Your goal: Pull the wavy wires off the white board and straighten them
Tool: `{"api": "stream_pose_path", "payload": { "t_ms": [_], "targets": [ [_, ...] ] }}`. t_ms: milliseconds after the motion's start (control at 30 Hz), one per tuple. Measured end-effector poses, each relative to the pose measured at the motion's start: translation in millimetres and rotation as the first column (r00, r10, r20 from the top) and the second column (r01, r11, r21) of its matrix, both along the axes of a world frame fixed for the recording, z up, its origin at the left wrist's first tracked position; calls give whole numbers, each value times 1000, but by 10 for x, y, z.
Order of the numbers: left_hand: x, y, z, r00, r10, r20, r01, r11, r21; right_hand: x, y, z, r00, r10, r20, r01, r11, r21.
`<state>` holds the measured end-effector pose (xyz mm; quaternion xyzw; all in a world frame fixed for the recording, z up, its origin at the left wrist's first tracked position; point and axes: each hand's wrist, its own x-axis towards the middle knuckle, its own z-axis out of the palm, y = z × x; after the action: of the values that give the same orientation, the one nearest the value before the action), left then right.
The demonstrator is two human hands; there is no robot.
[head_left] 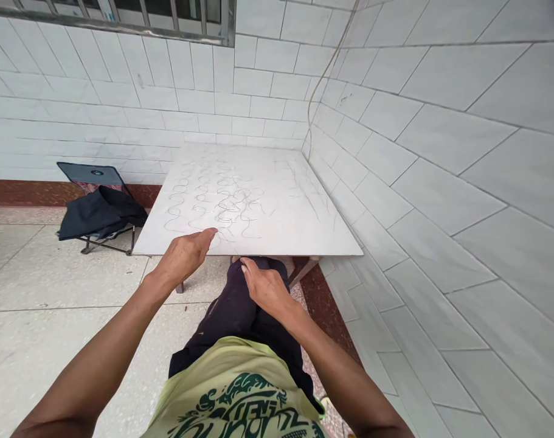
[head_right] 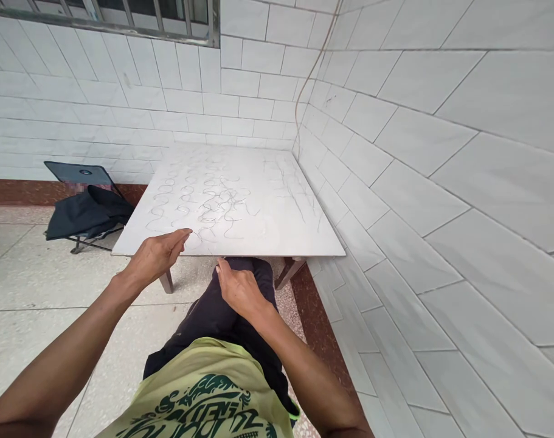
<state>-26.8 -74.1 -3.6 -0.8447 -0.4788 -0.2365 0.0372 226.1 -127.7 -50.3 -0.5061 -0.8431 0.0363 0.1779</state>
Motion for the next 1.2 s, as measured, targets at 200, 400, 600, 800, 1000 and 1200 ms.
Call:
{"api": "stream_pose_path", "payload": {
  "t_ms": [200, 400, 600, 800, 1000, 1200],
  "targets": [
    [17, 25, 81, 994, -9, 106, 16, 997, -71, 31, -43, 75, 999, 0, 34, -1, 999, 39],
    [175, -16, 217, 730, 100, 676, 267, 869, -417, 77, -9, 58, 999, -41, -17, 42, 995, 91],
    [237, 12, 213, 405, 327, 854, 471, 726, -501, 207, 16, 70, 992, -50, -114, 66, 988, 136],
    [272, 135, 244, 393, 418, 819, 657, 495, -568, 368, 16, 27, 983, -53, -173, 81, 984, 162],
    [401, 298, 297, 469, 438, 767, 679, 376, -631, 424, 36, -39, 982, -77, -170, 103, 983, 152],
    [447, 519, 280, 487, 488, 725, 709, 264, -654, 494, 151, -89, 988, -80, -129, 96, 987, 127]
  ]
}}
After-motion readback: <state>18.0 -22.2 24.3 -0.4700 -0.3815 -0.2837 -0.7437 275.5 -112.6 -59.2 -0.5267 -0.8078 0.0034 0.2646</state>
